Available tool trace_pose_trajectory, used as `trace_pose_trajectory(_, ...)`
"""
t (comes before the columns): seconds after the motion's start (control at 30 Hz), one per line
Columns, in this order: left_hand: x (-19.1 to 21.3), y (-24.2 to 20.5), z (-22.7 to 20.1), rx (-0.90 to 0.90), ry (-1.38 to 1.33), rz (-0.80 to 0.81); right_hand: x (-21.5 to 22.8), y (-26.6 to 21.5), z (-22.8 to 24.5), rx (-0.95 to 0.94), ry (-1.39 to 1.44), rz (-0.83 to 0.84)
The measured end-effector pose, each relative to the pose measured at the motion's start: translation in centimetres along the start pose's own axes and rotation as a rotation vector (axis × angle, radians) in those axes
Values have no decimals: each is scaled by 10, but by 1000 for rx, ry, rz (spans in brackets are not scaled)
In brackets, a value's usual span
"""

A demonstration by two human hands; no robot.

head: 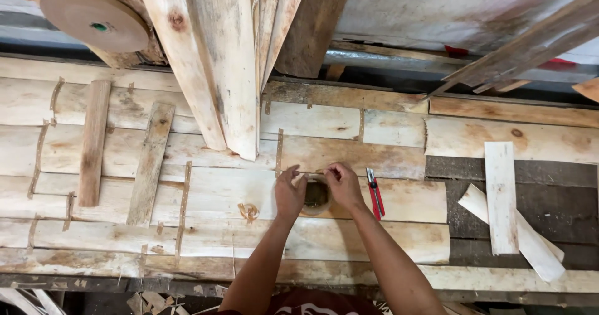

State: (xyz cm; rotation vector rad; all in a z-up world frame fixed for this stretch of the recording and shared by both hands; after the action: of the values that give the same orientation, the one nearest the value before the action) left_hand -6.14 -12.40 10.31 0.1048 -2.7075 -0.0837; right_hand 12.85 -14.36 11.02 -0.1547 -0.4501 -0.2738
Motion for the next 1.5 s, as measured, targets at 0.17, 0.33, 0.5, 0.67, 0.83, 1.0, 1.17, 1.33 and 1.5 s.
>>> trace_pose_trajectory(0.17, 14, -28, 9, -96, 201, 4, -4, -20, -42, -83, -249, 25)
trace_pose_trajectory(0.33, -12, -49, 53, 51, 77, 172, -22, -32, -36, -24, -367, 90)
trace_pose_trajectory(0.5, -16, -62, 54, 134, 183, 192, -32, -38, -6, 172, -621, 100)
trace_pose_trajectory(0.67, -4, -67, 41, 167, 178, 124, -35, -37, 0, 238, -676, 149)
trace_pose_trajectory(0.83, 3, -71, 46, 66, 190, 43, -35, -37, -2, 278, -688, 152)
trace_pose_trajectory(1.0, 7, -73, 48, 128, 184, 27, -28, -39, 1, 309, -610, 140)
trace_pose_trajectory(1.17, 6, -67, 46, 131, 139, 24, -22, -40, -6, 332, -578, 73)
trace_pose_trajectory(1.33, 21, -48, 42, 36, 228, 9, -10, -40, 7, 301, -505, 36)
trace_pose_trajectory(1.5, 28, -12, 38, -39, 246, 84, -3, -26, 10, 182, -262, -54)
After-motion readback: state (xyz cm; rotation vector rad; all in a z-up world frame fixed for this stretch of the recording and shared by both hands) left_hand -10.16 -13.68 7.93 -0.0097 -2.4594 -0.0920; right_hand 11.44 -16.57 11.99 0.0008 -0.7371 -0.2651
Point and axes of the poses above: each hand's wrist, its own y-axis towards the middle knuckle, its own x-axis out of the back of the hand, z = x × y, the point moved 6 cm from there along y, towards the middle knuckle, and after that the axes turned 3 degrees about -z, right-handed, at the moved point
